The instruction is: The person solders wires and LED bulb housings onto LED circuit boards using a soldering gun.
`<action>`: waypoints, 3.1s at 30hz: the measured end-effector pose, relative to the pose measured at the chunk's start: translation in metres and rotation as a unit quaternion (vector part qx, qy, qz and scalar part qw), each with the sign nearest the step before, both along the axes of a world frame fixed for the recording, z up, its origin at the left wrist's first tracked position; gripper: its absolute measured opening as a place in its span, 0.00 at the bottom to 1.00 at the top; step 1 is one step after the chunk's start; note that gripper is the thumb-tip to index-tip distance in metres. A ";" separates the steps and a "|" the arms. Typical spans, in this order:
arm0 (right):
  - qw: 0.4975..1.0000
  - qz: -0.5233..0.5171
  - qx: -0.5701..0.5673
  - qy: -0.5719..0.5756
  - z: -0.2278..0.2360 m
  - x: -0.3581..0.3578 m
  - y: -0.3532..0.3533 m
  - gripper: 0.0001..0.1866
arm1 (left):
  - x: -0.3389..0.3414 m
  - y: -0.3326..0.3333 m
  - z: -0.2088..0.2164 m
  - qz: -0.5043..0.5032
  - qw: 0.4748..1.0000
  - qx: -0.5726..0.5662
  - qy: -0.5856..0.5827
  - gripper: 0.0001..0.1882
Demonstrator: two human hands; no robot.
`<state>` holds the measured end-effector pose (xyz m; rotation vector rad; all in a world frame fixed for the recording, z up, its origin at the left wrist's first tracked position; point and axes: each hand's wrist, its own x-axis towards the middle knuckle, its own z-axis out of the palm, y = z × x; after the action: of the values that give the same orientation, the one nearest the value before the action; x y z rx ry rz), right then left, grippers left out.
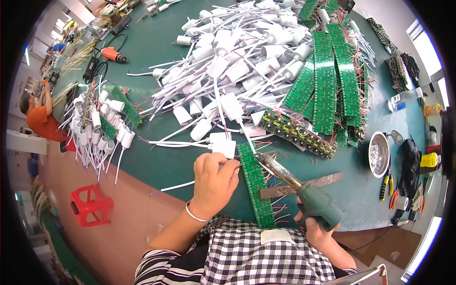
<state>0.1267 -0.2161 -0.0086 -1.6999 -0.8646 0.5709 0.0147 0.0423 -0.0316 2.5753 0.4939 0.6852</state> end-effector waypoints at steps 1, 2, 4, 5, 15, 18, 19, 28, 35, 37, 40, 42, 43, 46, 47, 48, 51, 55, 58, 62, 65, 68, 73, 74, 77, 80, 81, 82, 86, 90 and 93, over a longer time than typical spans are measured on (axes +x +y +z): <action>1.000 0.001 0.011 -0.002 0.001 0.000 0.002 0.27 | 0.000 0.000 0.000 0.000 1.000 0.000 0.000 0.12; 1.000 0.001 0.011 -0.002 0.001 0.001 0.002 0.27 | 0.001 -0.001 0.002 0.028 0.999 0.015 -0.009 0.12; 0.999 0.014 -0.018 -0.035 0.000 0.003 0.001 0.24 | 0.002 -0.001 0.003 0.056 0.998 0.031 -0.018 0.12; 0.999 0.013 -0.019 -0.035 0.002 0.003 0.002 0.24 | 0.002 0.000 0.003 0.054 0.998 0.038 -0.015 0.11; 0.985 0.033 -0.099 -0.137 0.013 0.005 0.008 0.18 | 0.013 0.008 0.016 0.019 0.998 -0.023 0.054 0.05; 0.986 0.026 -0.105 -0.125 0.010 0.001 0.005 0.19 | 0.015 0.010 0.018 0.017 0.997 -0.033 0.072 0.04; 0.988 0.017 -0.113 -0.106 0.009 0.000 0.005 0.19 | 0.015 0.010 0.018 0.017 0.997 -0.034 0.073 0.04; 0.981 0.043 -0.119 -0.144 0.008 0.002 0.007 0.15 | 0.019 0.013 0.019 0.005 0.995 -0.046 0.093 0.04; 0.988 0.028 -0.123 -0.090 0.005 -0.004 0.004 0.14 | 0.021 0.012 0.018 0.010 0.995 -0.043 0.088 0.05; 0.991 -0.011 -0.116 -0.068 0.004 -0.007 0.005 0.14 | 0.021 0.012 0.018 0.012 0.995 -0.041 0.089 0.05; 0.974 0.065 -0.085 -0.199 0.007 0.007 0.005 0.13 | 0.020 0.013 0.018 0.013 0.995 -0.037 0.088 0.05; 0.981 0.058 -0.086 -0.164 0.010 0.005 0.006 0.13 | 0.020 0.013 0.019 0.012 0.995 -0.040 0.090 0.05; 0.987 0.049 -0.086 -0.130 0.011 0.005 0.006 0.13 | 0.020 0.013 0.018 0.011 0.995 -0.040 0.090 0.05; 0.987 0.012 -0.107 -0.122 0.007 -0.003 0.002 0.13 | 0.020 0.013 0.018 0.011 0.994 -0.042 0.097 0.05; 0.987 0.013 -0.107 -0.122 0.007 -0.002 0.002 0.13 | 0.021 0.013 0.019 0.011 0.994 -0.042 0.096 0.05; 0.981 0.031 -0.110 -0.158 0.008 0.001 0.003 0.13 | 0.020 0.013 0.019 0.010 0.995 -0.043 0.094 0.04; 0.979 0.042 -0.113 -0.163 0.007 -0.001 0.004 0.13 | 0.020 0.013 0.019 0.011 0.994 -0.043 0.096 0.04; 0.987 0.030 -0.121 -0.097 0.007 -0.003 0.007 0.14 | 0.021 0.012 0.017 0.015 0.995 -0.038 0.092 0.04; 0.988 0.007 -0.120 -0.101 0.007 -0.006 0.007 0.13 | 0.021 0.011 0.016 0.016 0.996 -0.036 0.086 0.05; 0.975 0.042 -0.102 -0.193 0.009 0.002 0.007 0.13 | 0.020 0.011 0.016 0.018 0.996 -0.034 0.086 0.05; 0.981 0.025 -0.099 -0.165 0.013 0.002 0.008 0.12 | 0.020 0.011 0.016 0.018 0.995 -0.032 0.088 0.05; 0.977 0.027 -0.104 -0.184 0.011 0.000 0.005 0.11 | 0.021 0.011 0.017 0.016 0.995 -0.031 0.089 0.05; 0.978 0.043 -0.120 -0.166 0.010 0.000 0.001 0.12 | 0.021 0.011 0.016 0.016 0.996 -0.029 0.087 0.05; 0.978 0.043 -0.120 -0.166 0.009 -0.001 0.001 0.12 | 0.021 0.011 0.016 0.015 0.996 -0.029 0.088 0.04; 0.982 0.034 -0.113 -0.145 0.008 -0.002 0.000 0.12 | 0.020 0.012 0.017 0.013 0.995 -0.031 0.092 0.04; 0.984 0.024 -0.120 -0.128 0.005 -0.003 -0.001 0.12 | 0.021 0.012 0.018 0.012 0.995 -0.032 0.095 0.04; 0.983 0.028 -0.115 -0.138 0.004 -0.003 -0.001 0.12 | 0.021 0.012 0.018 0.012 0.995 -0.033 0.097 0.04; 0.982 0.033 -0.111 -0.149 0.004 -0.003 -0.001 0.12 | 0.021 0.012 0.018 0.012 0.995 -0.033 0.097 0.04; 0.981 0.033 -0.113 -0.152 0.005 -0.003 0.000 0.12 | 0.021 0.014 0.019 0.008 0.994 -0.039 0.102 0.04; 0.983 0.030 -0.115 -0.139 0.007 -0.002 0.003 0.12 | 0.020 0.015 0.019 0.004 0.993 -0.044 0.112 0.05; 0.982 0.034 -0.111 -0.149 0.007 -0.002 0.004 0.12 | 0.019 0.018 0.021 -0.008 0.991 -0.051 0.123 0.04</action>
<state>0.1251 -0.2124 -0.0014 -1.9978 -1.1086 0.4792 0.0341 0.0604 -0.0109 2.5759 0.5700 0.3282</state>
